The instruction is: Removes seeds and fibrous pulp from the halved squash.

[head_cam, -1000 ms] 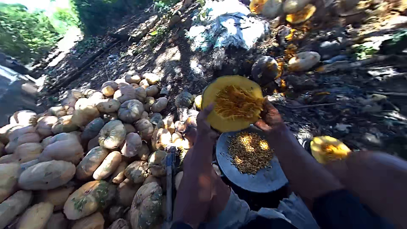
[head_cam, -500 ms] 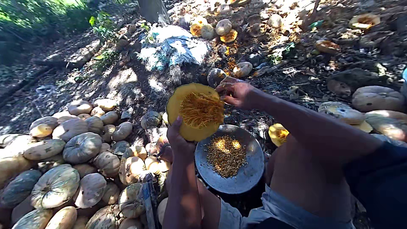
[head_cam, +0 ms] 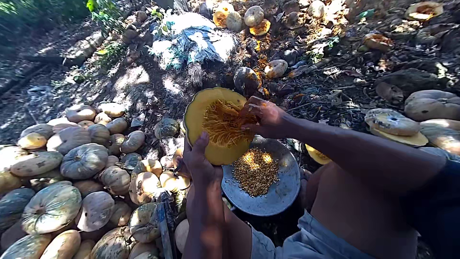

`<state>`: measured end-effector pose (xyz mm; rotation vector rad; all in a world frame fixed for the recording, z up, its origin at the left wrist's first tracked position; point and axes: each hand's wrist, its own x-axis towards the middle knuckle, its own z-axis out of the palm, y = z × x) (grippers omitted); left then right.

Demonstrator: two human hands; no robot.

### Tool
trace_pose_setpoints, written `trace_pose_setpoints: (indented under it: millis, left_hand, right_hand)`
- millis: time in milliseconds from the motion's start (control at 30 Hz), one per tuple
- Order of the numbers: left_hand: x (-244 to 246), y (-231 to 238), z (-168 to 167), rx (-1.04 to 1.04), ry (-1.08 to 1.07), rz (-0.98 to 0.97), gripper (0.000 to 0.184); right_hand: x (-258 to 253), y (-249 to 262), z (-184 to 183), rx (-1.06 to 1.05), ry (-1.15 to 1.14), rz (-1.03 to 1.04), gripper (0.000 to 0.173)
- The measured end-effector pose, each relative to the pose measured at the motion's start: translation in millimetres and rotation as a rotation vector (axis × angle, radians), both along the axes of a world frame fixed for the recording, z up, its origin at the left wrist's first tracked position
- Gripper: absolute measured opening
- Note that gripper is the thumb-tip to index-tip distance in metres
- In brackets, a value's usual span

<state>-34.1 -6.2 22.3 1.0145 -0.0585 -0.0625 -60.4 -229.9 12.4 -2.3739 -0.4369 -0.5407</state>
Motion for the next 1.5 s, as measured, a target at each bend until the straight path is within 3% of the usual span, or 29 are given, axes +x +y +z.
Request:
trace_pose_setpoints:
  millis: [133, 267, 367, 533, 633, 900, 1033, 1200, 1500]
  left_hand:
    - [-1.8, -5.4, -0.9, 0.042, 0.003, 0.014, 0.048]
    - [2.4, -1.2, 0.6, 0.004, 0.043, -0.01, 0.036]
    - [1.5, -1.6, 5.7, -0.027, 0.04, -0.005, 0.03]
    - [1.1, -10.6, 5.2, -0.049, 0.02, 0.012, 0.03]
    - [0.8, -16.8, 1.6, -0.016, 0.038, 0.013, 0.032]
    - [0.9, -18.7, 4.8, -0.037, 0.049, -0.008, 0.029]
    - [0.0, -23.4, -0.3, 0.011, 0.035, 0.019, 0.036]
    - [-1.8, -29.4, -6.9, 0.088, 0.054, 0.008, 0.045]
    - [1.5, -22.3, -1.6, -0.004, 0.079, -0.012, 0.033]
  right_hand:
    - [4.2, 1.6, -7.7, 0.032, 0.015, 0.067, 0.011]
    - [-2.0, -9.5, 0.9, 0.276, 0.254, 0.099, 0.012]
    - [-8.0, -10.8, 5.5, 0.443, 0.308, 0.071, 0.01]
    - [-10.2, -6.5, -5.8, 0.218, 0.039, 0.063, 0.015]
    - [-5.6, -4.5, -9.7, 0.132, 0.011, 0.057, 0.012]
    - [-5.2, -25.6, 2.0, 0.525, 0.371, 0.072, 0.004]
    - [-4.9, -13.8, -4.1, 0.256, 0.198, -0.027, 0.023]
    - [3.8, -7.2, -10.6, 0.026, 0.168, -0.015, 0.02]
    - [6.1, -41.3, 2.9, 0.409, 0.372, 0.006, 0.018]
